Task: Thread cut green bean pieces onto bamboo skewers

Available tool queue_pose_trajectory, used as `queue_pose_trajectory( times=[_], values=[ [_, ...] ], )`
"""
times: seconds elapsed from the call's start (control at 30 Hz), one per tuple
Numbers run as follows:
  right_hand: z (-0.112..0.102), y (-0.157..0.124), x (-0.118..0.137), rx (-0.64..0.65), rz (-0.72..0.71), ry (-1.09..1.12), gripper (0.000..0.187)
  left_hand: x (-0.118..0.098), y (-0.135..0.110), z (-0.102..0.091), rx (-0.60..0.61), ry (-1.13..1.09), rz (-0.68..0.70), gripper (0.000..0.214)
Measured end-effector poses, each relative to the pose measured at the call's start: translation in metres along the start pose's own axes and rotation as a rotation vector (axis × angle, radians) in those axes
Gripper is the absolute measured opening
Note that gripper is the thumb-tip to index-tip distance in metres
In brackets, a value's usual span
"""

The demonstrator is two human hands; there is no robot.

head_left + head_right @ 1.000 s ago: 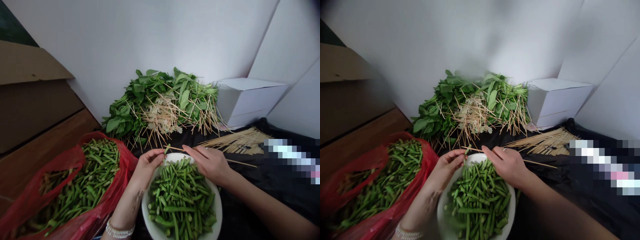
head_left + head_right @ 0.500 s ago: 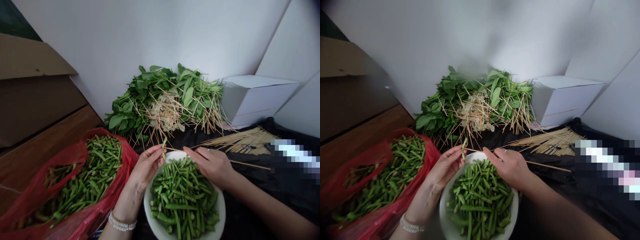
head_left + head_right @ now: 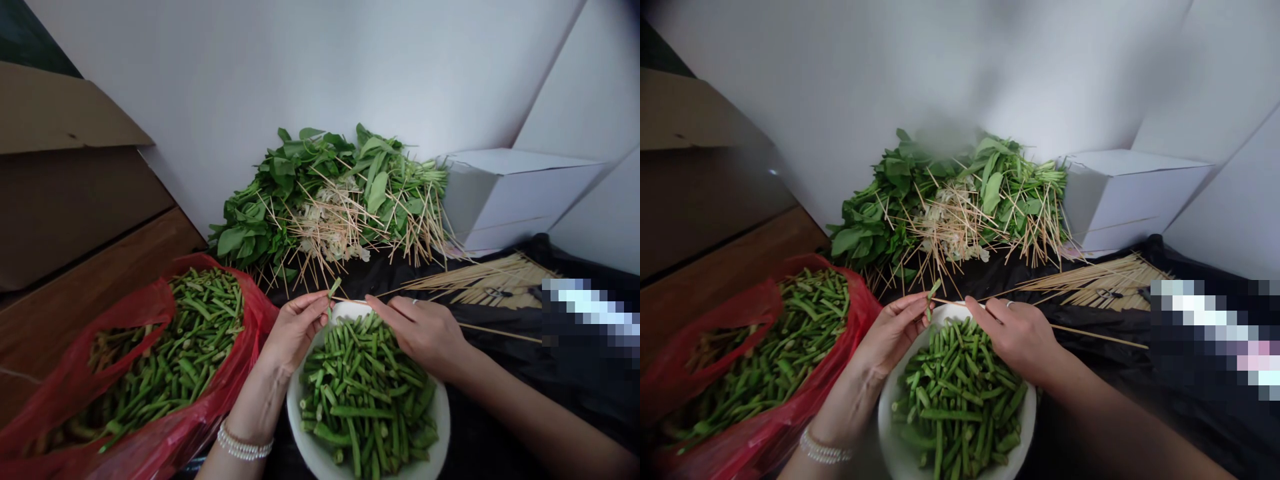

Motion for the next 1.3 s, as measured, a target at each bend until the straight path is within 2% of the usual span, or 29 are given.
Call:
queue_pose_trajectory(
  times=[0.4,0.7,0.83,0.93,1.07,1.13,1.2,1.3],
  values=[
    [-0.003,0.000,0.010,-0.018,-0.009,0.062,0.034,0.004,-0.003,0.004,0.029,-0.002,-0.071,0.025],
    [-0.002,0.001,0.018,-0.054,-0.024,0.070,0.031,0.009,-0.009,0.012,0.118,0.123,-0.132,0.023],
    [-0.004,0.002,0.018,-0.063,-0.038,0.074,0.030,0.008,-0.010,0.013,0.193,0.216,-0.106,0.018],
    [-0.006,0.004,0.011,-0.078,-0.008,0.098,0.028,0.004,-0.009,0.010,0.258,0.477,0.019,0.016],
    [-0.006,0.006,-0.002,-0.105,0.070,0.070,0.028,-0.005,-0.008,0.009,0.372,1.170,0.395,0.019],
    [-0.005,0.006,-0.005,-0.104,0.083,0.059,0.028,-0.005,-0.010,0.010,0.459,1.436,0.506,0.024],
    [-0.004,0.006,-0.005,-0.098,0.074,0.057,0.028,-0.004,-0.011,0.011,0.528,1.572,0.546,0.026],
    [-0.002,0.006,-0.003,-0.084,0.063,0.055,0.029,-0.004,-0.013,0.012,0.530,1.624,0.555,0.020]
  ],
)
Point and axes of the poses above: each hand's wrist, its own y-axis towards the middle knuckle, its own z-axis out of the palm, x = y × z, the point moved 3 cm from there along y, towards the middle knuckle, and after that the axes turned 12 degrees about -y, right-handed, at the moved point
